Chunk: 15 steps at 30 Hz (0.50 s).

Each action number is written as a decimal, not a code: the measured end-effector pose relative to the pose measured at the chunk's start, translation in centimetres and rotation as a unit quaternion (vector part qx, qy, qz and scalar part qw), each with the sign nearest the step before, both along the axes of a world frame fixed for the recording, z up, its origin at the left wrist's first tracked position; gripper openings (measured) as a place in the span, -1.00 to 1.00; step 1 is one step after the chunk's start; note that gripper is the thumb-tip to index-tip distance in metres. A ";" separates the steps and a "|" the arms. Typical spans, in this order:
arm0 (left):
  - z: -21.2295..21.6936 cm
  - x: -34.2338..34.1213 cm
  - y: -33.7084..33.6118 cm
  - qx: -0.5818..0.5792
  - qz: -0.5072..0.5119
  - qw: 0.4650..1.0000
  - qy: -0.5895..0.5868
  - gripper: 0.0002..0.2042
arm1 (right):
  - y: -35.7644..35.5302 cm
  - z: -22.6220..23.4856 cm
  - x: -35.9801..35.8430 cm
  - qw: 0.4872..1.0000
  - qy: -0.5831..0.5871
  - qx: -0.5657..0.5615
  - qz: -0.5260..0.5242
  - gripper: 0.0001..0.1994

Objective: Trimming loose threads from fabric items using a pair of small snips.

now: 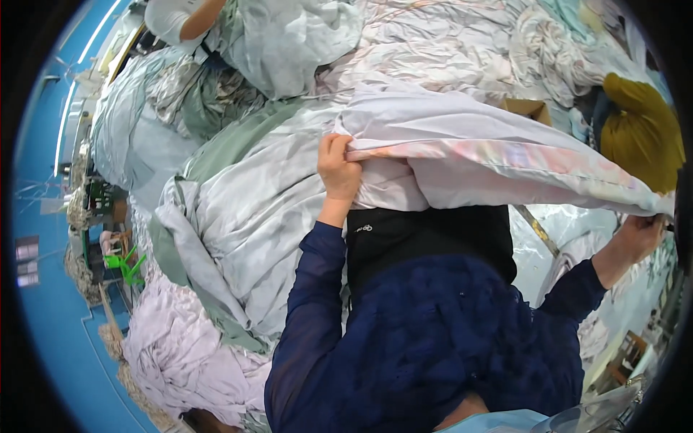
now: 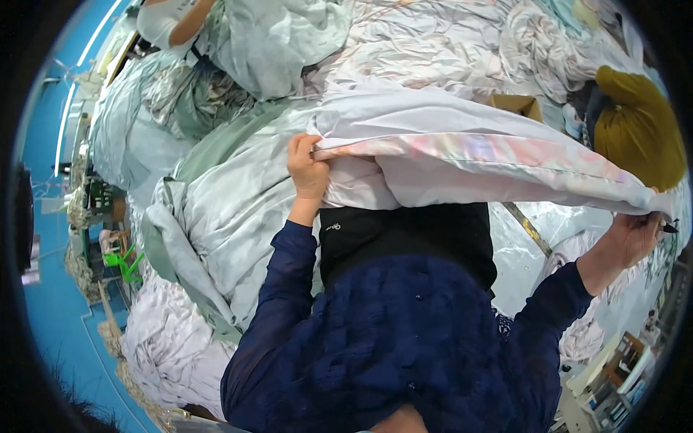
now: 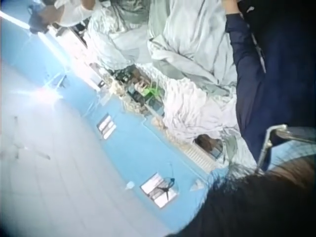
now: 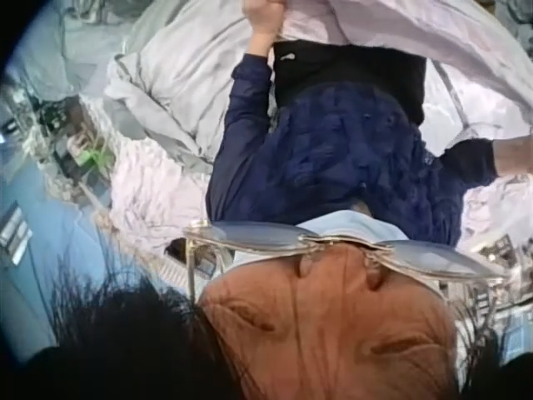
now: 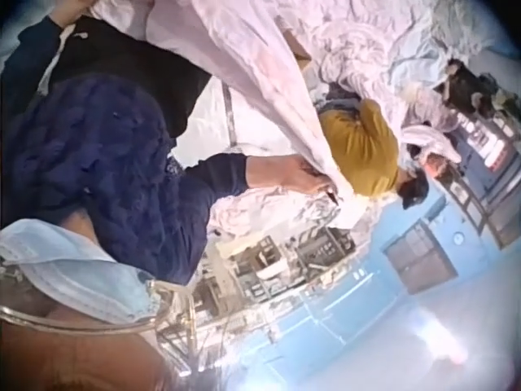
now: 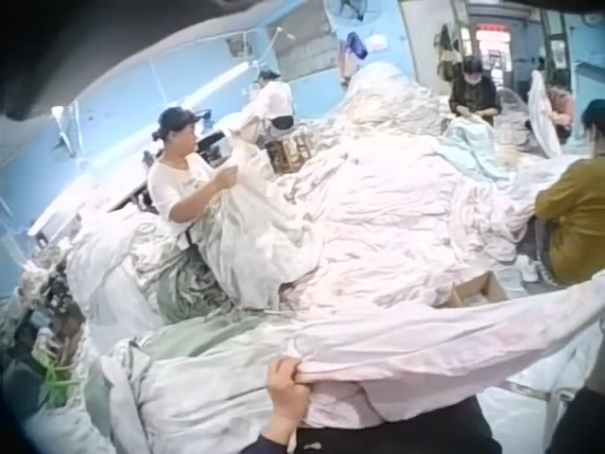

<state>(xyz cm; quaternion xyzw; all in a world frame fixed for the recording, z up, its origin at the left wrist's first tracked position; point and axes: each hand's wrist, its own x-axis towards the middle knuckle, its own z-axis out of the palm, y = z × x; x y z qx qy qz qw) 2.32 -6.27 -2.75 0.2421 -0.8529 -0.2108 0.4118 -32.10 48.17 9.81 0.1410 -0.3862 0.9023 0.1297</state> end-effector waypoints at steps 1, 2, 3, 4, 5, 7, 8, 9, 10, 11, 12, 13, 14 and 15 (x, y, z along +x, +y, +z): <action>-0.5 -0.4 -0.4 -0.013 0.017 1.000 0.022 -0.73 | 3.2 -1.1 -1.4 0.999 0.001 -0.020 0.031 -0.83; -0.9 -0.6 -0.7 -0.027 0.037 0.998 0.042 -0.73 | 4.8 -2.1 -2.0 0.999 0.003 -0.019 0.026 -0.83; -1.0 -0.9 -1.0 -0.026 0.035 0.998 0.043 -0.73 | 5.0 -2.4 -1.9 0.991 0.035 0.105 -0.077 -0.81; -1.1 -1.2 -1.4 -0.033 0.044 0.997 0.060 -0.74 | 5.3 -2.6 -1.9 0.956 0.065 0.225 -0.177 -0.80; -1.1 -1.5 -1.8 -0.040 0.053 0.995 0.077 -0.74 | 5.9 -2.4 -1.6 0.956 0.066 0.225 -0.177 -0.80; -0.7 -1.5 -2.8 -0.052 0.096 0.991 0.081 -0.75 | 3.2 0.7 1.4 0.988 -0.046 0.012 -0.146 -0.76; 0.9 -1.6 -3.3 -0.040 0.090 0.985 0.145 -0.78 | 3.6 1.5 2.1 0.988 -0.045 0.013 -0.149 -0.76; 2.9 -1.8 -3.8 -0.026 0.083 0.974 0.207 -0.80 | 4.1 2.4 2.8 0.962 -0.017 0.132 -0.240 -0.70; 6.4 -1.4 -3.2 0.028 0.035 0.964 0.261 -0.81 | 4.6 3.4 3.6 0.912 0.010 0.250 -0.324 -0.62; 10.8 -0.1 -1.8 0.081 -0.013 0.947 0.310 -0.82 | 5.3 4.0 4.3 0.841 0.033 0.363 -0.400 -0.54; 14.5 1.8 -0.3 -0.012 -0.019 0.966 0.258 -0.84 | 5.9 4.9 5.0 0.750 0.058 0.468 -0.464 -0.45; 17.4 3.3 1.4 -0.106 -0.026 0.973 0.204 -0.85 | 6.4 5.3 5.4 0.641 0.082 0.562 -0.517 -0.36; 19.5 4.3 3.1 0.005 -0.131 0.969 0.208 -0.85 | 6.7 5.5 5.6 0.519 0.104 0.641 -0.556 -0.27; 20.6 4.7 3.9 0.119 -0.234 0.942 0.211 -0.85 | 14.4 2.7 3.5 0.513 0.103 0.644 -0.558 -0.27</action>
